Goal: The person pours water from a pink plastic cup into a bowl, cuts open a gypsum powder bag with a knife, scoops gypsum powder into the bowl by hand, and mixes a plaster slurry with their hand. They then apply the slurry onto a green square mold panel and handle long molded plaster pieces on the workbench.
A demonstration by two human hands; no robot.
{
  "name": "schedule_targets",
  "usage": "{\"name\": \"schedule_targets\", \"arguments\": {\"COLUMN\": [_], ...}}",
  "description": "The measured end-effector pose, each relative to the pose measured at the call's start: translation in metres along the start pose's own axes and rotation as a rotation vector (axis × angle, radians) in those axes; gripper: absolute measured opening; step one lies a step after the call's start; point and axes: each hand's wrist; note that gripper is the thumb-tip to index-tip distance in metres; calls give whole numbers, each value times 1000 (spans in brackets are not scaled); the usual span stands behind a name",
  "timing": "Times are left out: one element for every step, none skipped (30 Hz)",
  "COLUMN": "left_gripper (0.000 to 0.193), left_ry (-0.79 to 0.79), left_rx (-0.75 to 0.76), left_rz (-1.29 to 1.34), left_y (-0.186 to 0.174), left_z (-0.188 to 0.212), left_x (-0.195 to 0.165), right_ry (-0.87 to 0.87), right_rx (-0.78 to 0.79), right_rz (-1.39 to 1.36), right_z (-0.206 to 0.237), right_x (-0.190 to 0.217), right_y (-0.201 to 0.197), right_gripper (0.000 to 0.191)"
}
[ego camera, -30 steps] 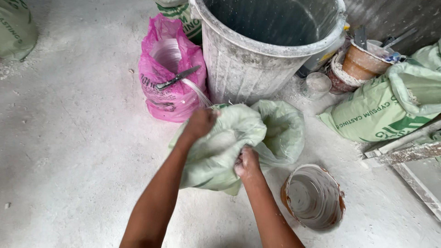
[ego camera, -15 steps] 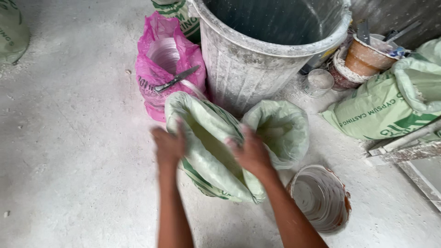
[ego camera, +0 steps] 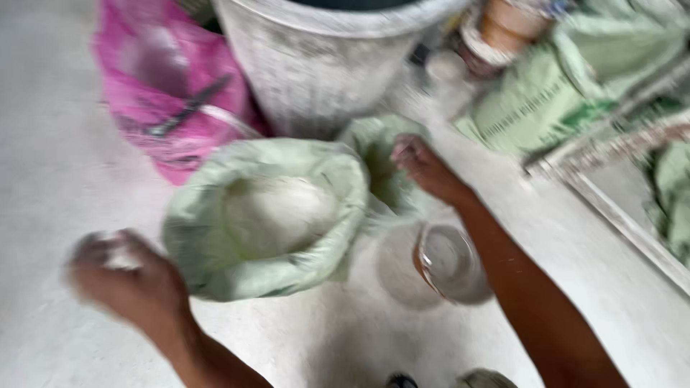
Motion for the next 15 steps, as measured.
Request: {"name": "schedule_targets", "arguments": {"left_gripper": [28,22,30,42,37,29,23,31,34,40,44,48,52,47,42], "left_ry": [105,210,327,418,619,-14,163,67,74,65,22,1,-19,15,36], "left_rx": [2,6,138,291,423,1145,1310,1420,1420,1422,1415,1418,1423,1364,1300], "left_rz": [9,18,208,408,205,488,496,266,142,0,19,48,83,70,60], "left_y": [7,14,33,53,81,116,156,198,238,268,289,309,325,337,345], "left_z": [19,39,60,81,112,140,169,199,228,257,282,305,327,339,347], "left_x": [-17,-32,-44,-50,-53,-51,-45,-36,-23,-4,20,38,52,64,71], "right_ry": [80,138,184,234,294,354,403,439,569,710,703,699,696,647,599], "right_rx": [-56,-104,-187,-276,-407,-533,-525,-502,-457,-398,-378,-383,-390,-417,-431], "right_rz": [-57,-107,-117,-134,-95,-52,227,510,431,341,370,404,443,399,362], "right_z": [26,49,71,97,123,146,167,179,191,202,207,212,218,221,224], "right_x": [-15,-29,-47,-69,-95,-121,-146,-169,-188,-206,-221,-231,-238,-243,-248], "right_y": [-20,-43,-62,-77,-87,-93,-95,-97,-100,-95,-89,-88,-90,-92,-93], "right_gripper": [42,40,38,35,36,37,37,38,45,55,50,46,43,41,39]}}
Point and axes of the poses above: each hand's wrist, its own z-axis away from the middle knuckle, its own y-axis out of the palm, x = y × z, and after that the axes turned 8 degrees about x, right-handed
